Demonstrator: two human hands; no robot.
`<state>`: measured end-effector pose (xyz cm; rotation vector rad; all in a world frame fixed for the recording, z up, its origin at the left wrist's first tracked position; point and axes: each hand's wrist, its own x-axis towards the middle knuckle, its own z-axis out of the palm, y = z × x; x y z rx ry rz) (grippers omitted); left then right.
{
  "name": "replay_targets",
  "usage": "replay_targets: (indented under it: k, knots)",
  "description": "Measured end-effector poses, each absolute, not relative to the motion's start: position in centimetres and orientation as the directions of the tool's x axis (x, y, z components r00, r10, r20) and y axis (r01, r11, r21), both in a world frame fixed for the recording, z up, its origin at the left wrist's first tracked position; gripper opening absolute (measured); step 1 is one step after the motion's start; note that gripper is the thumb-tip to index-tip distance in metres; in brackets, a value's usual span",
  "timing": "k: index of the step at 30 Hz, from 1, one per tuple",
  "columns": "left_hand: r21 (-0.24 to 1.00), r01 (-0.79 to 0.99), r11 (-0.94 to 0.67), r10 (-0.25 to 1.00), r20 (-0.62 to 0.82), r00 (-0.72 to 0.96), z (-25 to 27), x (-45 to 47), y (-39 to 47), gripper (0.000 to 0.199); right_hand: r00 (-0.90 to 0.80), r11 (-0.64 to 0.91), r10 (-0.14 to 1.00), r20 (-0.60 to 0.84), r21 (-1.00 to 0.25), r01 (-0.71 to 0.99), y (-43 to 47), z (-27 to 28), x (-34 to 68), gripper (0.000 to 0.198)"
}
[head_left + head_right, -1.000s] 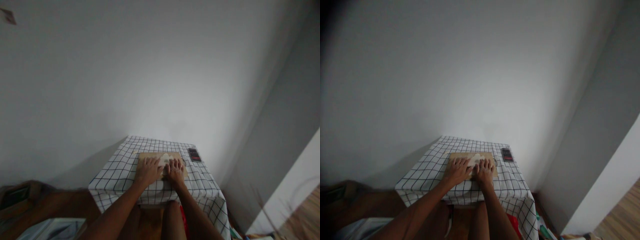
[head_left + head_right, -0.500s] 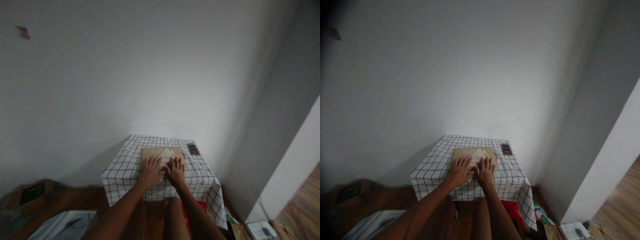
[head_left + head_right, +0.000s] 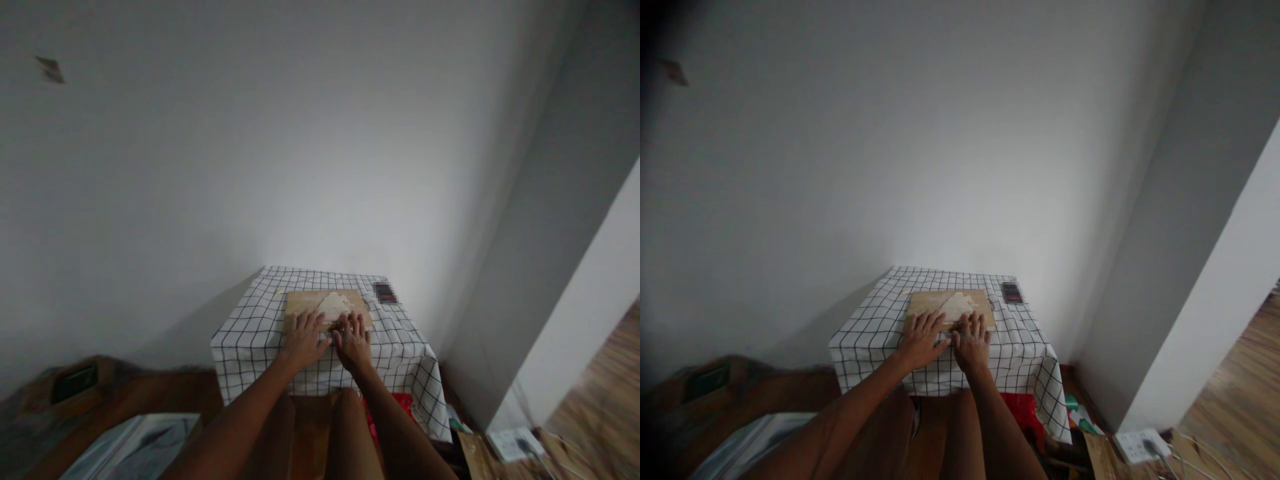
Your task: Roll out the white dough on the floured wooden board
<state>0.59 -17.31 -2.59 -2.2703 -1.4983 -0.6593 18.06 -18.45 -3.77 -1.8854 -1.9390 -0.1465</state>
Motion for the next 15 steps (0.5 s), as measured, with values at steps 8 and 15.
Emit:
replay_targets:
  k: [8,15]
  knots:
    - [0.010,0.926,-0.378,0.793,0.519,0.318,-1.6,0.7,-16.5,0.064,0.034,0.060,0.928,0.371,-0.239,0.969,-17.7,-2.3,18.0,0.059]
    - [0.044,0.920,-0.389,0.803,0.506,0.315,-1.5,0.4,-13.7,0.058,0.024,0.062,0.940,0.339,-0.242,0.968,-15.0,-1.3,17.9,0.056]
